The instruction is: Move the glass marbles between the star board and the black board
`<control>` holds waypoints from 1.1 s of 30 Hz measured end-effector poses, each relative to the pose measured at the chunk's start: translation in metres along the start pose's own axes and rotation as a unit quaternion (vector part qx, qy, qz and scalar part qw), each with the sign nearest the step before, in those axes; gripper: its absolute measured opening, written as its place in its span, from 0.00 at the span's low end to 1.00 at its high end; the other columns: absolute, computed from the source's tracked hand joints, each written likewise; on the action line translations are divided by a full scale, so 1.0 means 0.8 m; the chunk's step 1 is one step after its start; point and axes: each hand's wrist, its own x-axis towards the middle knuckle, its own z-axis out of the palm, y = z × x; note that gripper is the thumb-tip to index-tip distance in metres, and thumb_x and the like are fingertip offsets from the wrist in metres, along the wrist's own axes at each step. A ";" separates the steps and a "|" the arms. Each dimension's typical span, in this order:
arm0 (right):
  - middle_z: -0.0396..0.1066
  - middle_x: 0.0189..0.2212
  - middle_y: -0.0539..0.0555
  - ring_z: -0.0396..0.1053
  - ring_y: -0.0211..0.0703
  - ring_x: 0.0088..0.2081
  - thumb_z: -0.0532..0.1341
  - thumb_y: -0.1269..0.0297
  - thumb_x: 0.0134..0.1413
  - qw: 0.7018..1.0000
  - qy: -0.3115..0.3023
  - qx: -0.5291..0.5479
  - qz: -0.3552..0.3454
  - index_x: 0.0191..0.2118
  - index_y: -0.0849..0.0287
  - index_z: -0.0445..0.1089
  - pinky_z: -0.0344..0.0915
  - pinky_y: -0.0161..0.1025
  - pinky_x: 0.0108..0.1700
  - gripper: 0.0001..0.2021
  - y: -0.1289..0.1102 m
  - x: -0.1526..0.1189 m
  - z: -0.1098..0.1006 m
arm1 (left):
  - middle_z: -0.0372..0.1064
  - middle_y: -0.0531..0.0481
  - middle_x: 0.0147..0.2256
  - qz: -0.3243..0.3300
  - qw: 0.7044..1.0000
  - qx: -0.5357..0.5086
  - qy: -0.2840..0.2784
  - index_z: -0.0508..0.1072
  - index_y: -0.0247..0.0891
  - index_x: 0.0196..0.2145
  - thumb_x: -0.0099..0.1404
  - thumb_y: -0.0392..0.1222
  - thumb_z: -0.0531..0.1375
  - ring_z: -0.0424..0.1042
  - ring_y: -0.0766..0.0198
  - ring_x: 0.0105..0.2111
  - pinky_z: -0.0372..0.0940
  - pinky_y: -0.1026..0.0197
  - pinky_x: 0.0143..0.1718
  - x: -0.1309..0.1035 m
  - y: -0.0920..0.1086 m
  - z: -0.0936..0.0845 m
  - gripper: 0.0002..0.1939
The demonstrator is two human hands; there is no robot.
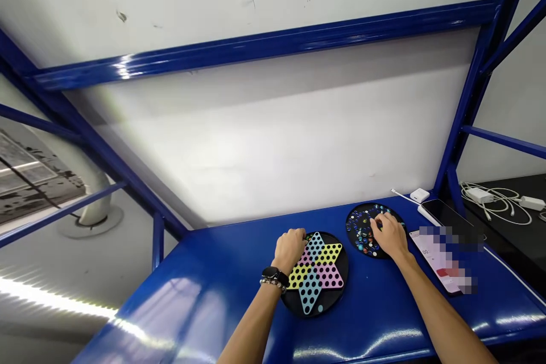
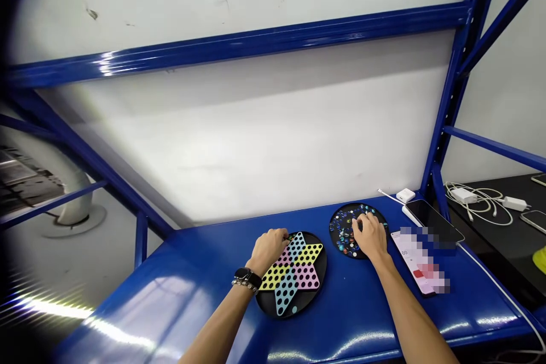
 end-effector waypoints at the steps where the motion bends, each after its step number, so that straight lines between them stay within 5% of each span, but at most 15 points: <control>1: 0.71 0.35 0.55 0.69 0.48 0.39 0.52 0.53 0.67 1.000 0.001 0.005 0.001 0.33 0.55 0.68 0.57 0.42 0.39 0.16 0.000 0.000 0.000 | 0.79 0.40 0.42 -0.001 1.000 0.000 -0.003 0.78 0.39 0.44 0.68 0.39 0.57 0.78 0.53 0.42 0.68 0.59 0.40 0.002 0.001 0.000 0.11; 12: 0.71 0.34 0.55 0.69 0.48 0.39 0.50 0.52 0.68 0.999 0.004 0.036 0.003 0.31 0.55 0.68 0.58 0.42 0.39 0.18 -0.004 -0.001 -0.008 | 0.77 0.39 0.45 -0.027 0.998 -0.033 -0.044 0.77 0.36 0.42 0.58 0.33 0.64 0.79 0.55 0.41 0.68 0.63 0.35 0.031 -0.001 -0.006 0.13; 21: 0.72 0.34 0.55 0.69 0.49 0.39 0.50 0.52 0.68 0.999 0.013 0.051 0.008 0.30 0.54 0.67 0.57 0.42 0.39 0.18 -0.003 -0.001 -0.008 | 0.79 0.43 0.37 -0.044 0.992 -0.078 -0.084 0.77 0.36 0.34 0.52 0.31 0.68 0.79 0.61 0.32 0.68 0.67 0.28 0.045 -0.007 -0.008 0.09; 33: 0.72 0.34 0.55 0.69 0.48 0.38 0.51 0.52 0.67 0.998 0.014 0.061 0.014 0.31 0.54 0.67 0.57 0.42 0.39 0.17 -0.002 -0.001 -0.008 | 0.77 0.39 0.44 -0.018 0.998 -0.054 -0.021 0.78 0.34 0.40 0.58 0.24 0.60 0.79 0.59 0.39 0.66 0.67 0.32 0.025 -0.001 -0.005 0.13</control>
